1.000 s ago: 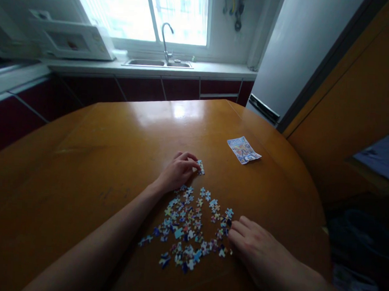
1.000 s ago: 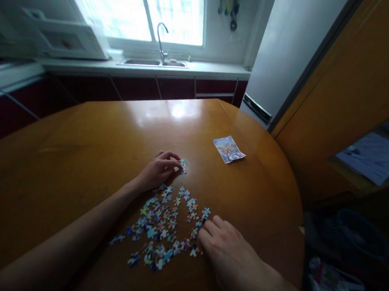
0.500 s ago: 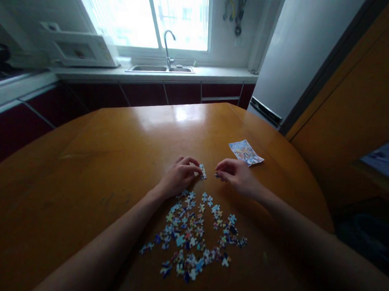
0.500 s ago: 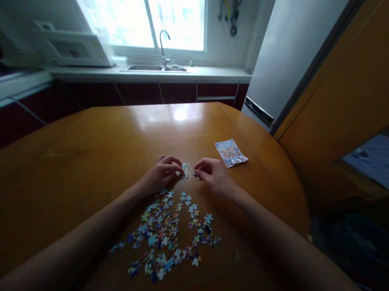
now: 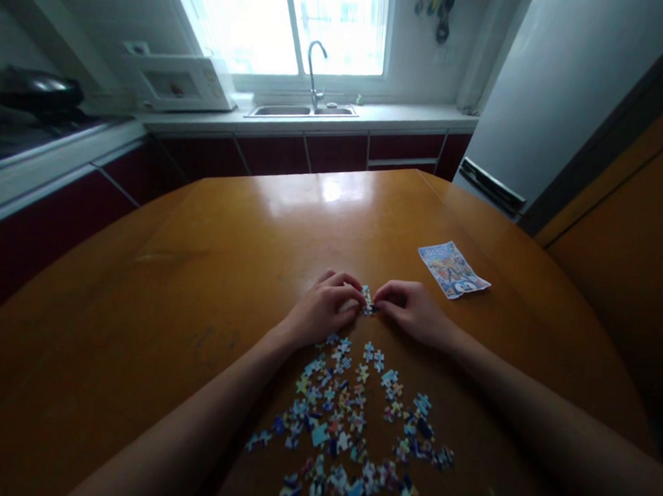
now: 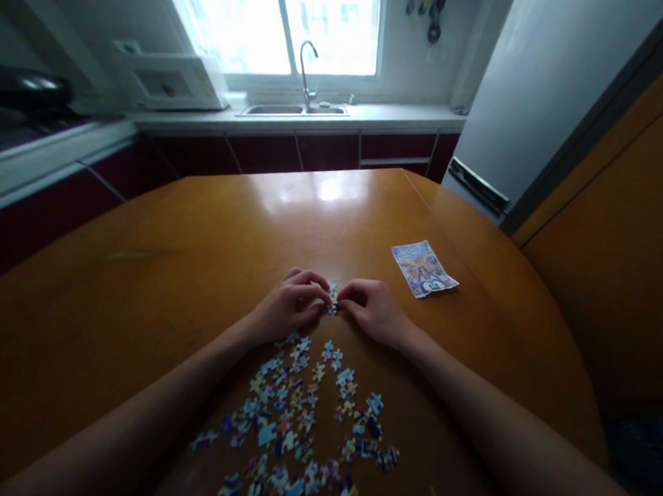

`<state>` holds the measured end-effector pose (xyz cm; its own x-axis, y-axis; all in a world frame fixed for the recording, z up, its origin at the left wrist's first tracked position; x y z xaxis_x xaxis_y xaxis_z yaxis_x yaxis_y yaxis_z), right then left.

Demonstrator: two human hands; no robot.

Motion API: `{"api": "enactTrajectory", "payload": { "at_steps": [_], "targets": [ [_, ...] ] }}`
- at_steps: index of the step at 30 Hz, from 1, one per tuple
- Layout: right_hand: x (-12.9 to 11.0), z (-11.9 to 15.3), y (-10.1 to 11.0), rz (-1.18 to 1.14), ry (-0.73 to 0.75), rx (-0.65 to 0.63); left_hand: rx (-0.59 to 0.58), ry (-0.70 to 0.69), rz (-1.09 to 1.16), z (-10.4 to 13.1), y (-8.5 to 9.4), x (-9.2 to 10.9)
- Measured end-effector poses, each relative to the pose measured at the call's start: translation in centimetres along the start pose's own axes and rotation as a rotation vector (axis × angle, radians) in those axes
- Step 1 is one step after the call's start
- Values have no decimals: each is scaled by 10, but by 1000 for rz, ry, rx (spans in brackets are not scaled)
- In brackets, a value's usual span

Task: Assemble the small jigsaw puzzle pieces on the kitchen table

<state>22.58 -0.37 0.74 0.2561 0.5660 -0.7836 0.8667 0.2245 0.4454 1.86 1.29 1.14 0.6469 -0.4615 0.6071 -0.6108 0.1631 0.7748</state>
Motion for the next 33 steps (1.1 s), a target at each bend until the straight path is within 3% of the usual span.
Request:
{"api": "enactTrajectory", "payload": {
  "at_steps": [11,17,24,33],
  "targets": [
    [-7,3,-8,168,108,-99,-11,-3,1,0,0,-1],
    [-11,7,-3,241,115,2,-7,-10,-13,0,0,-1],
    [-14,13,-6,261,161,-137,-16,0,-10,1,0,-1],
    [-16,12,-6,288,177,-175,-19,-5,-11,2,1,0]
  ]
}}
Point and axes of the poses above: each hand's wrist, its own z-axis away from the middle knuckle, its own y-axis out of the back of the hand, x = y × z, the point moved 2 cm from there along -z, towards the middle knuckle, and after that the axes turned 15 degrees about y, right-handed, at the moved point
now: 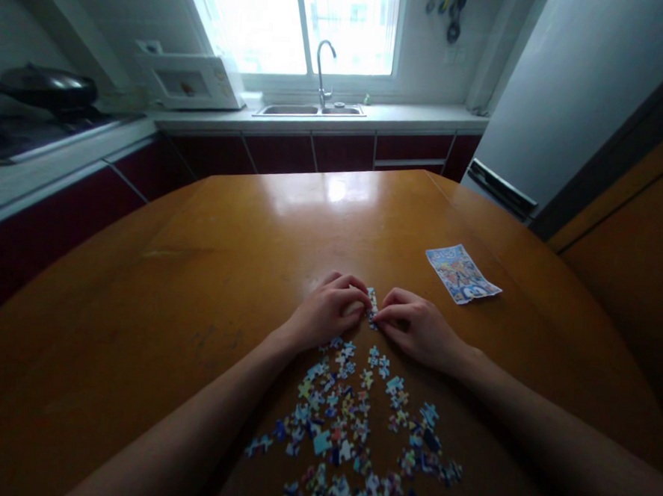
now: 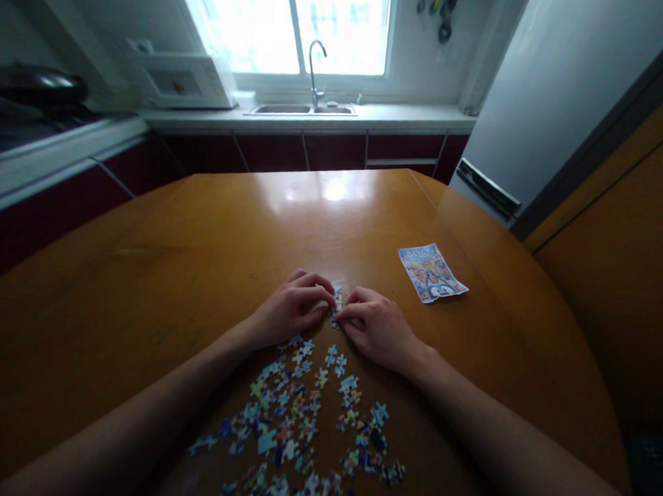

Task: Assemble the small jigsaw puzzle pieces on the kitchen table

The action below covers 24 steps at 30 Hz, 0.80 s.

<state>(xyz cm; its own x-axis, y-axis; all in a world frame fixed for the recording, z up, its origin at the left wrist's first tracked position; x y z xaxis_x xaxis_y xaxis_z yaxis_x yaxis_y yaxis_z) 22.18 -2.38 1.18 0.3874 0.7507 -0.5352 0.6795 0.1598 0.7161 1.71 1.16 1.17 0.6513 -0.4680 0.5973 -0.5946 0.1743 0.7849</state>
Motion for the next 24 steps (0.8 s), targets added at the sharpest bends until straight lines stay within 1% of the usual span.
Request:
{"api": "enactTrajectory", "payload": {
  "at_steps": [14,17,21,24],
  "targets": [
    [1,0,-2,19,17,1,5,-4,10,0,0,0],
    [2,-1,-2,-46,-9,65,8,-12,21,0,1,1],
    [6,0,0,-76,-94,233,22,-21,59,0,3,2],
    [7,1,0,-57,-97,245,1,-37,73,1,4,2]
  ]
}}
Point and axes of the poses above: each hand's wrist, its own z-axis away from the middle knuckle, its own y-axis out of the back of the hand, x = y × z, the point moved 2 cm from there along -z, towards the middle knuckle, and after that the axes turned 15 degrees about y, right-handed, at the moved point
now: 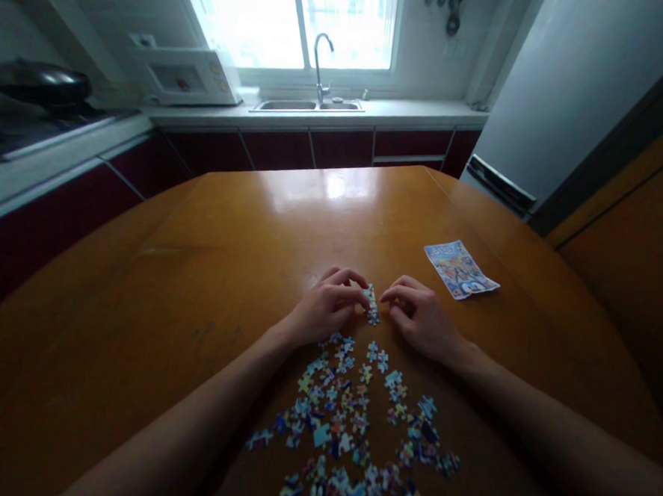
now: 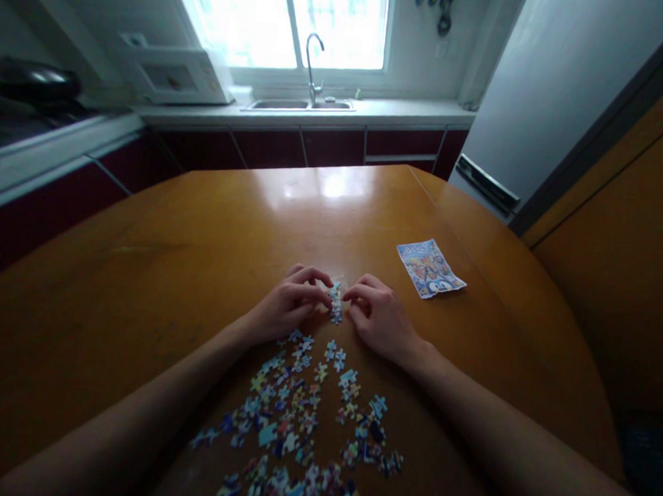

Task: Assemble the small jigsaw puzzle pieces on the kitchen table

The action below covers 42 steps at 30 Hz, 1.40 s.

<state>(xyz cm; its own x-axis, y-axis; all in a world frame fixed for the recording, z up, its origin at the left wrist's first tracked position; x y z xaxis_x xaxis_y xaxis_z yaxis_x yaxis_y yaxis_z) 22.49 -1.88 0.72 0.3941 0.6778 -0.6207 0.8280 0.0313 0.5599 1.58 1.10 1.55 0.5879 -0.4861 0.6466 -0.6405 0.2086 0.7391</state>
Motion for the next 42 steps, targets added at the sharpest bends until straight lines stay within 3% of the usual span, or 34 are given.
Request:
{"api": "enactTrajectory", "payload": {
  "at_steps": [12,28,36,42],
  "targets": [
    [-2,1,-3,9,99,-161,-42,-35,-54,0,-4,-4],
    [-4,-1,-2,38,64,-204,-71,-39,-105,0,-2,0],
    [-3,0,-3,16,78,-172,-63,-47,-96,0,-3,0],
    [-2,-1,3,125,24,22,51,-24,0,-1,0,1]
  ]
}}
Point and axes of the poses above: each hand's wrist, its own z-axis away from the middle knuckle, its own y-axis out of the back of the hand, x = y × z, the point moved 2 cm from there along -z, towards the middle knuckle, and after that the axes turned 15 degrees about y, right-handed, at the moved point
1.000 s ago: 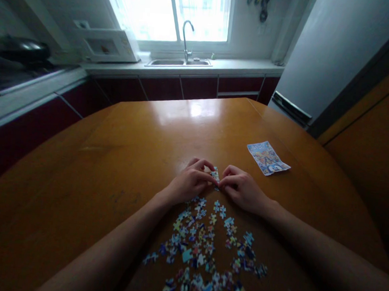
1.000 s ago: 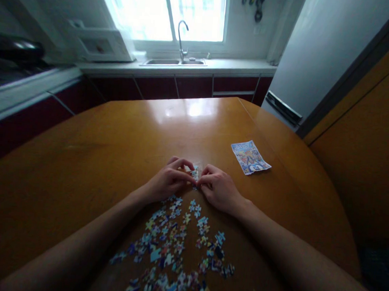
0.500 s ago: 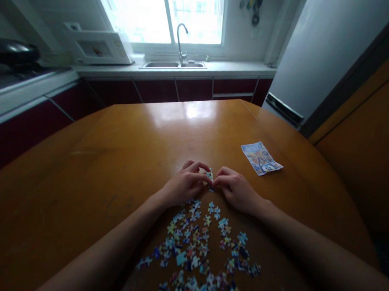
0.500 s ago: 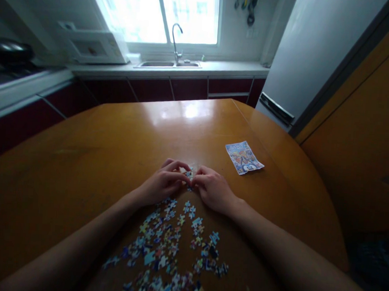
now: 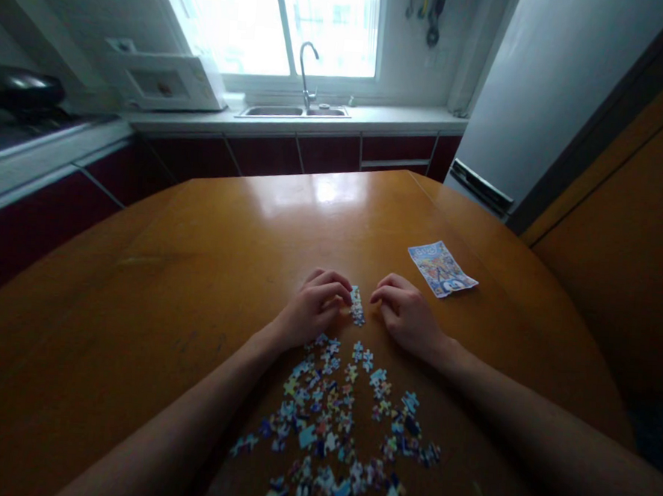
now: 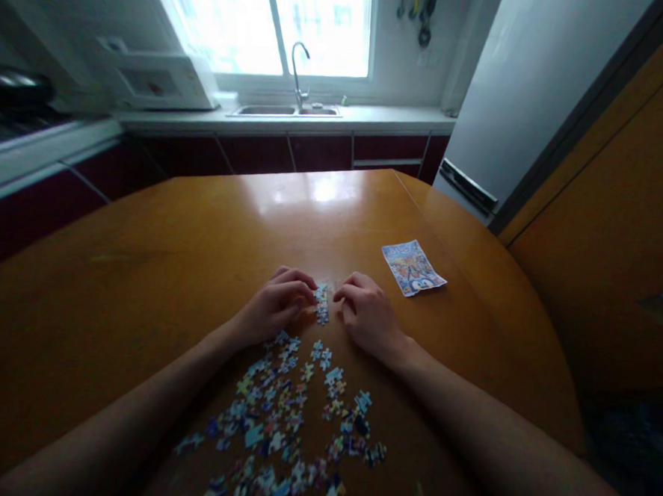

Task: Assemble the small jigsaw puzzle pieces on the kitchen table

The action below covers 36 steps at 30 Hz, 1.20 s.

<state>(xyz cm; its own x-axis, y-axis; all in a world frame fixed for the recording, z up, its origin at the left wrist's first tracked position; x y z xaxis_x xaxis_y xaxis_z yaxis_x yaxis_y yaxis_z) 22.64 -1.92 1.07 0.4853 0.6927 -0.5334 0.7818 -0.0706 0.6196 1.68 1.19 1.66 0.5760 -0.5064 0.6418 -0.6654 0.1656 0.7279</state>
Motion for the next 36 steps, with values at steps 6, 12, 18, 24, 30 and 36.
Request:
{"api": "enactTrajectory", "payload": {
  "at_steps": [6,12,18,24,30,36],
  "targets": [
    [-3,-1,-1,-39,50,-61,85,53,-30,-1,-1,-3],
    [-6,-1,-4,-40,112,-147,75,49,-51,0,-2,-4],
    [-6,0,-6,-16,129,-195,12,47,-106,0,-3,-2],
    [-6,0,-5,1,128,-211,-11,51,-116,0,-1,1],
    [-6,0,-6,35,150,-216,-9,51,-133,-1,-2,0],
    [-4,-1,-4,123,114,-196,-15,33,-137,-1,-4,-1]
  ]
}}
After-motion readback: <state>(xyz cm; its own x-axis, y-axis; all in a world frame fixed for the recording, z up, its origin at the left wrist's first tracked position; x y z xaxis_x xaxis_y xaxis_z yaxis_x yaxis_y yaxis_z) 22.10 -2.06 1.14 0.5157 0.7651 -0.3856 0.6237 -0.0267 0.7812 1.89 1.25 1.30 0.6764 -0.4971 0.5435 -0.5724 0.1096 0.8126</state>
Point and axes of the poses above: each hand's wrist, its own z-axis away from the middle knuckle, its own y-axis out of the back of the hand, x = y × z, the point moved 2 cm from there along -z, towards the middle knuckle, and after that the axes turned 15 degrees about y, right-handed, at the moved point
